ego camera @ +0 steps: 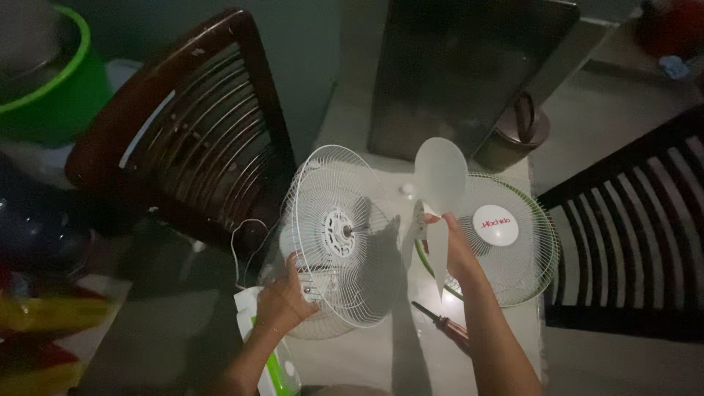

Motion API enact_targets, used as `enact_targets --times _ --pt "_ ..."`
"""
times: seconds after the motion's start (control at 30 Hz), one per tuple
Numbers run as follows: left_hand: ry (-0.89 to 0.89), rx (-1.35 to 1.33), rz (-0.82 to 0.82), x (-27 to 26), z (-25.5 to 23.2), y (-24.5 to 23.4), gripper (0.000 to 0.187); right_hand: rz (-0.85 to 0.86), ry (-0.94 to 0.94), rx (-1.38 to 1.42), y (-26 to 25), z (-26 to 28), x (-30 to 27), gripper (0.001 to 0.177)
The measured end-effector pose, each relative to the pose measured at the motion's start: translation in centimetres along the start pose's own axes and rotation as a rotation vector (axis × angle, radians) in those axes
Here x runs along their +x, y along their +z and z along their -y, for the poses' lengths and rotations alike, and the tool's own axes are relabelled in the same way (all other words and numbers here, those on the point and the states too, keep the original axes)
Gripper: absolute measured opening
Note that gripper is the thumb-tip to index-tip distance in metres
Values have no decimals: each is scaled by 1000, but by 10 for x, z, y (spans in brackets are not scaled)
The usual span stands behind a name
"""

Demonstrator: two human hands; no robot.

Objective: The person disassembles a small table fan on a tiled floor. They use a screwdriver to loosen the front grille, remove the fan blades, and then detach the rear grille and motor housing components, laying the parts out on the floor.

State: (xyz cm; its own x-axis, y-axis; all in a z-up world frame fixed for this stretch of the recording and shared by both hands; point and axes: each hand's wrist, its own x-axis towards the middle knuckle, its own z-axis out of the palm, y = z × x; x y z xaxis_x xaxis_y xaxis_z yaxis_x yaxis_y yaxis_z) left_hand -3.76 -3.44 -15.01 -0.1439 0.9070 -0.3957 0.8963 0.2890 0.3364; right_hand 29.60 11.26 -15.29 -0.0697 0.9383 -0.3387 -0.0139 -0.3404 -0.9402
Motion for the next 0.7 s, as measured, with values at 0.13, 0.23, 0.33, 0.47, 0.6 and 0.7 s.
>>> enact_targets --times 0.13,0.23,0.33,0.47,0.6,0.7 --pt "77 -151 -132 10 12 9 128 27 -41 -10 1 3 11 43" --pt "68 -37 -183 28 25 20 87 35 -52 -227 -3 12 20 48" --pt "377 -174 -546 32 43 26 114 -38 -24 -385 -2 20 29 54" --pt "458 -346 -560 30 61 16 119 -38 -138 -407 6 23 48 61" --pt "375 -313 -543 21 70 1 120 -75 -42 -376 26 16 83 60" --pt "341 -309 -532 7 77 -10 120 18 -203 -399 52 4 97 56"
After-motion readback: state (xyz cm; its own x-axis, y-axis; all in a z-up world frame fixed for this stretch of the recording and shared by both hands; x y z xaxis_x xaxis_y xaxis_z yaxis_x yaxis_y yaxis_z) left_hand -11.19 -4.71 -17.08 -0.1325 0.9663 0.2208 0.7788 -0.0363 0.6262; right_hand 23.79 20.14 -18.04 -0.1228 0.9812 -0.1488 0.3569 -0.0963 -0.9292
